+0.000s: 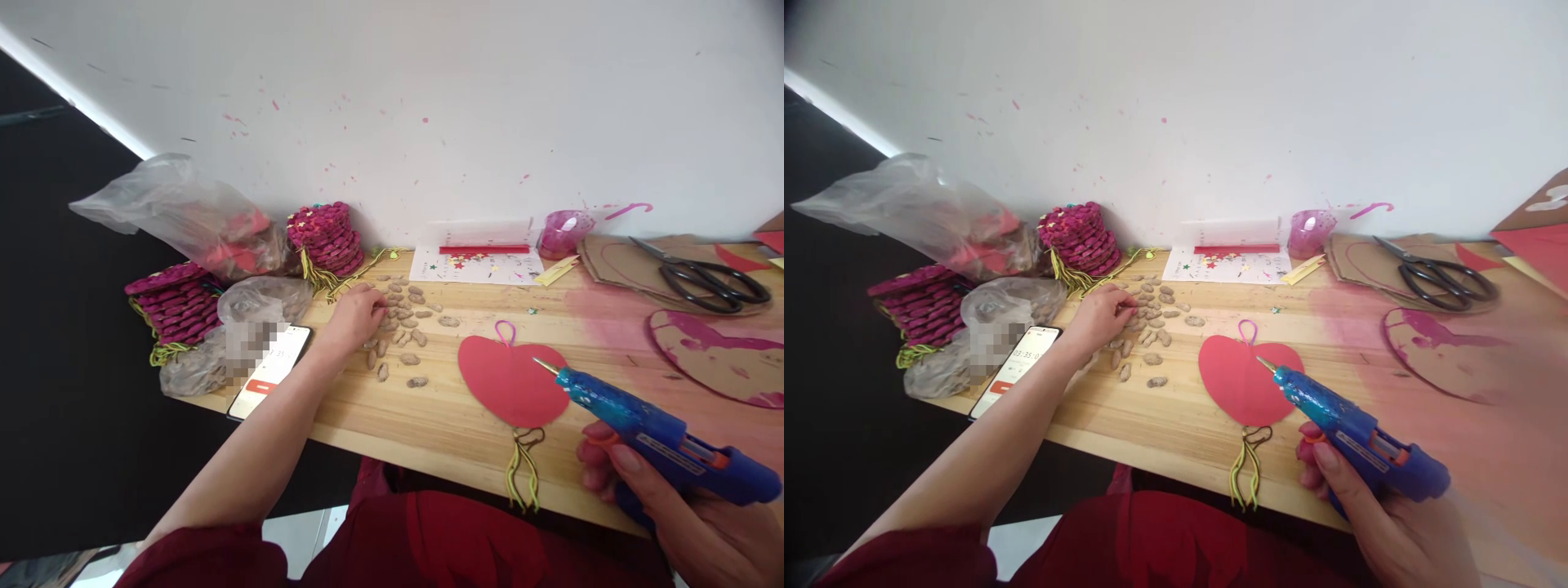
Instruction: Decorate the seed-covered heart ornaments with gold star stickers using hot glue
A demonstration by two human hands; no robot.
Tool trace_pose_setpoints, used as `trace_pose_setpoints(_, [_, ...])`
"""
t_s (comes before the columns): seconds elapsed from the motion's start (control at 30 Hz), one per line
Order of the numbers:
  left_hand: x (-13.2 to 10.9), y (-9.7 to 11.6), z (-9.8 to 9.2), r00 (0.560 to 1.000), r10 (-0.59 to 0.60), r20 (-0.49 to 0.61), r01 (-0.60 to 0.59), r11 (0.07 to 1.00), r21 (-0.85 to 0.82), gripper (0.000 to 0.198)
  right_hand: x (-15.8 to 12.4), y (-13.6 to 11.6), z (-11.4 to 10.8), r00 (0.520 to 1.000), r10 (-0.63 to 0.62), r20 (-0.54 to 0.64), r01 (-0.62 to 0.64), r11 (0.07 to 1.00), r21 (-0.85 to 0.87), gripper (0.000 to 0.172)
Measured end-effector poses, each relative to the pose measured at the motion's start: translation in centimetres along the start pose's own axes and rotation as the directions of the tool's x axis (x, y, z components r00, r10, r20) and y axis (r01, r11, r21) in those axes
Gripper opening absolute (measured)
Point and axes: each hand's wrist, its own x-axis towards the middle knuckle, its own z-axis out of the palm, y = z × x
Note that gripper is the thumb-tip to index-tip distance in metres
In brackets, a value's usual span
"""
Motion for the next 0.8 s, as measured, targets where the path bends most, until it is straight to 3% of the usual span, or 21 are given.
trace_pose_setpoints(0.1, [-0.2, 0.2, 0.2, 1.000, 0.006, -0.019, -0.007, 1.000, -0.013, 0.014, 0.0, 0.4, -0.2, 0.996, 0.013, 0.084, -0.016, 0.999, 0.043, 0.044])
trace_pose_setpoints(0.4, [-0.9, 0.1, 0.3, 0.997, 0.004, -0.076, -0.011, 0.995, -0.099, 0.015, 0.1, -0.7, 0.1, 0.998, -0.031, 0.053, 0.032, 0.999, -0.004, 0.047])
trace_pose_setpoints(0.53, [-1.2, 0.1, 0.4, 0.996, -0.056, -0.067, 0.041, 0.977, -0.211, 0.016, 0.0, -0.7, -0.1, 0.999, -0.014, 0.050, 0.015, 1.000, -0.018, 0.049])
trace_pose_setpoints(0.8, [-1.6, -0.4, 0.2, 0.986, -0.129, -0.104, 0.098, 0.960, -0.262, 0.016, -0.1, -1.6, 0.0, 0.996, -0.065, 0.064, 0.064, 0.998, 0.018, 0.048])
